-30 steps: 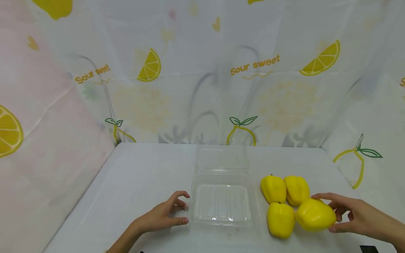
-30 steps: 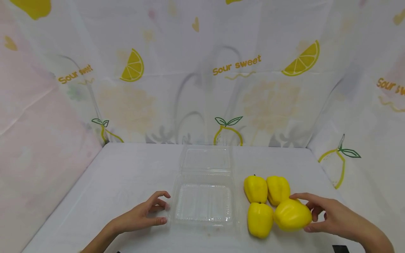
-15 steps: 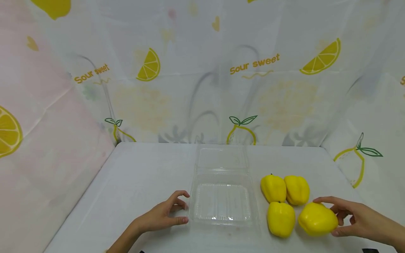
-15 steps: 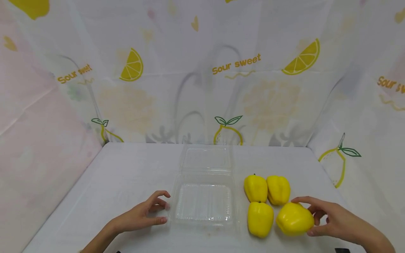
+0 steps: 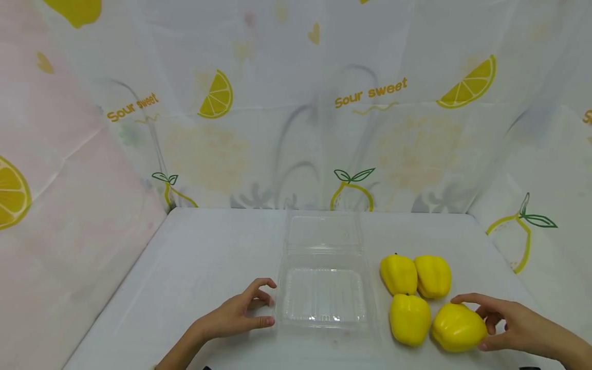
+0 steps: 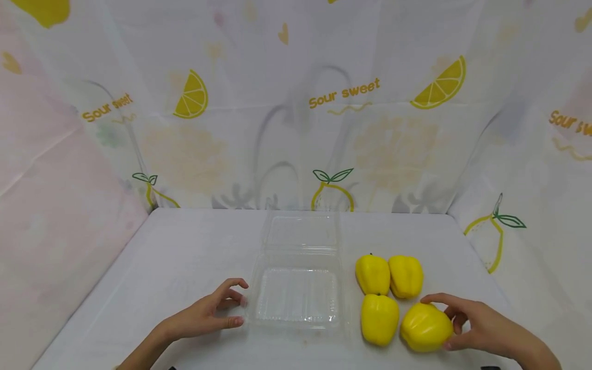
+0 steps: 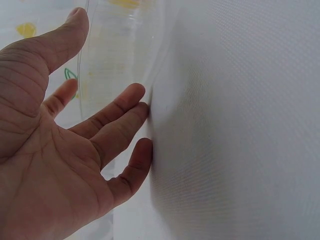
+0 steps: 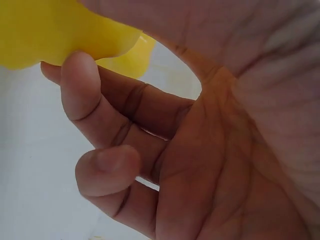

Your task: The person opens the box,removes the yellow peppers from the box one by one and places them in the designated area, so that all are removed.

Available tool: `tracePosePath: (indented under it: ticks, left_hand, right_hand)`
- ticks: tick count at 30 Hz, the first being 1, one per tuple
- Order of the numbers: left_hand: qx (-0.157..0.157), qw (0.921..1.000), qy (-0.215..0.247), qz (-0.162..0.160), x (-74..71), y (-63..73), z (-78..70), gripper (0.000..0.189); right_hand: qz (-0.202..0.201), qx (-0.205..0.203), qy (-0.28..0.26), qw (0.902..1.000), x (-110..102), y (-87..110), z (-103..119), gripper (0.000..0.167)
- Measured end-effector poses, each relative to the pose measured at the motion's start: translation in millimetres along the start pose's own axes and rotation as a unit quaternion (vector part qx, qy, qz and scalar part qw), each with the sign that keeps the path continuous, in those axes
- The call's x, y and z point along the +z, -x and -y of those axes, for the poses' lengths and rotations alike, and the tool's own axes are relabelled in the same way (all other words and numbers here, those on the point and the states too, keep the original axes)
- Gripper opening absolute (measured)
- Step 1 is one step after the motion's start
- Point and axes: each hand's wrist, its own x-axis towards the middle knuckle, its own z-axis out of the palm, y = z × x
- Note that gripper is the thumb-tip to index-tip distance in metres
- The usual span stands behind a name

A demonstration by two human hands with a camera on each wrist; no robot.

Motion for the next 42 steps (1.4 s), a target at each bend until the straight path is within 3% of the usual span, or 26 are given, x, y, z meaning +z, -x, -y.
tracePosePath:
  ticks: [9, 14, 17, 25, 31, 37, 42]
  left_hand:
    - [-0.001, 1.0000, 0.000, 0.000, -0.4, -0.7, -0.4, 0.062]
    - [-0.003, 1.0000, 0.002, 0.000, -0.1, -0.3, -0.4, 0.063]
    - [-0.002, 1.0000, -0.001, -0.001, 0.0, 0.0, -0.3, 0.062]
    - [0.000, 1.0000, -0.001, 0.000, 0.2, 0.1, 0.0, 0.062]
    - [0.003, 1.0000, -0.006, -0.002, 0.5, -0.2, 0.8, 0.062]
    - [0.002, 0.9999, -0.012, -0.004, 1.2, -0.4, 1.5, 0.063]
    - [0.003, 0.9999, -0.012, -0.004, 1.2, -0.8, 2.1, 0.063]
  right_hand:
    - [-0.006, 0.021, 0.015, 0.9996, 0, 5.0, -7, 0.070]
    - [0.002, 0.083, 0.039, 0.9958, 1, 10.7, -9, 0.078]
    - [-0.005, 0.097, 0.065, 0.9932, 4, 10.8, -8, 0.072]
    - [-0.073, 0.064, 0.147, 0.9844, 10, 2.7, 2, 0.053]
    - [-0.056, 0.134, 0.117, 0.9825, 8, -3.0, 7, 0.069]
    - [-0.073, 0.066, 0.133, 0.9862, 11, -1.8, 5, 0.064]
    - [-0.102, 0.009, 0.148, 0.9837, 15, -2.8, 2, 0.066]
